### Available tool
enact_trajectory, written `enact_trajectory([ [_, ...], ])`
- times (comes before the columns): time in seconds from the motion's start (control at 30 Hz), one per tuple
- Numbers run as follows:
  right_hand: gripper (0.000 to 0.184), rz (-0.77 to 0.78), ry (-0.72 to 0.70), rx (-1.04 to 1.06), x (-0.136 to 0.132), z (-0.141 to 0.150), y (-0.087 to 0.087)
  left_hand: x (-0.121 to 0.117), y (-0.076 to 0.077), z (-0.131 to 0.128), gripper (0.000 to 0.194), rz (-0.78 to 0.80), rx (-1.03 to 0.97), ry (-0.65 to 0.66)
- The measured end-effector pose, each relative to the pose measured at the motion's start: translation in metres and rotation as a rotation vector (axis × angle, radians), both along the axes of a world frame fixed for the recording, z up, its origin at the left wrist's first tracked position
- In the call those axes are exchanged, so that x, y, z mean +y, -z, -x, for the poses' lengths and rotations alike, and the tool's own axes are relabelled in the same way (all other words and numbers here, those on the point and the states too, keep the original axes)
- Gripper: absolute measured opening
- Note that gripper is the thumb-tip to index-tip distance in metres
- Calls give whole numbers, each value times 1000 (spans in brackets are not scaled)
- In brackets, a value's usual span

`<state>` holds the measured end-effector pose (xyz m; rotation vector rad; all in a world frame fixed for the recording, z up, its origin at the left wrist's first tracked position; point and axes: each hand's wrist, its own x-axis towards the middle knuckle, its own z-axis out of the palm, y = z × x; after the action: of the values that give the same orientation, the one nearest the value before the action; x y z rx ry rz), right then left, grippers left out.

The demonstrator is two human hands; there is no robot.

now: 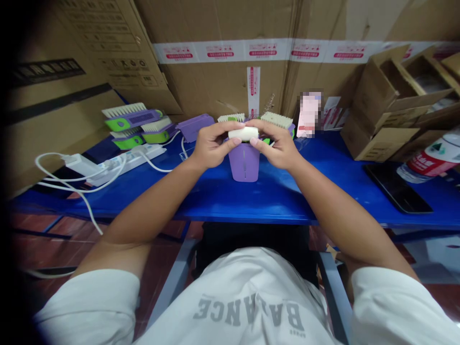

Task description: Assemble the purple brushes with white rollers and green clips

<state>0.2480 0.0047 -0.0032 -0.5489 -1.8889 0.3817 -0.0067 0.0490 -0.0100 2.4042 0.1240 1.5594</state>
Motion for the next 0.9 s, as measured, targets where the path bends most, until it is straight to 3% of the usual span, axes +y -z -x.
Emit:
enact_trajectory([
  [0.33, 53, 17, 33, 30, -1, 0, 0, -3, -4, 1, 52, 50, 38, -32],
  [0.67, 55, 16, 43, 14, -5, 2, -2, -7, -11, 1, 62, -43, 76, -105],
  [0.9, 56, 46, 52, 14, -6, 0, -3, -4, -10, -2, 58, -63, 71, -110],
])
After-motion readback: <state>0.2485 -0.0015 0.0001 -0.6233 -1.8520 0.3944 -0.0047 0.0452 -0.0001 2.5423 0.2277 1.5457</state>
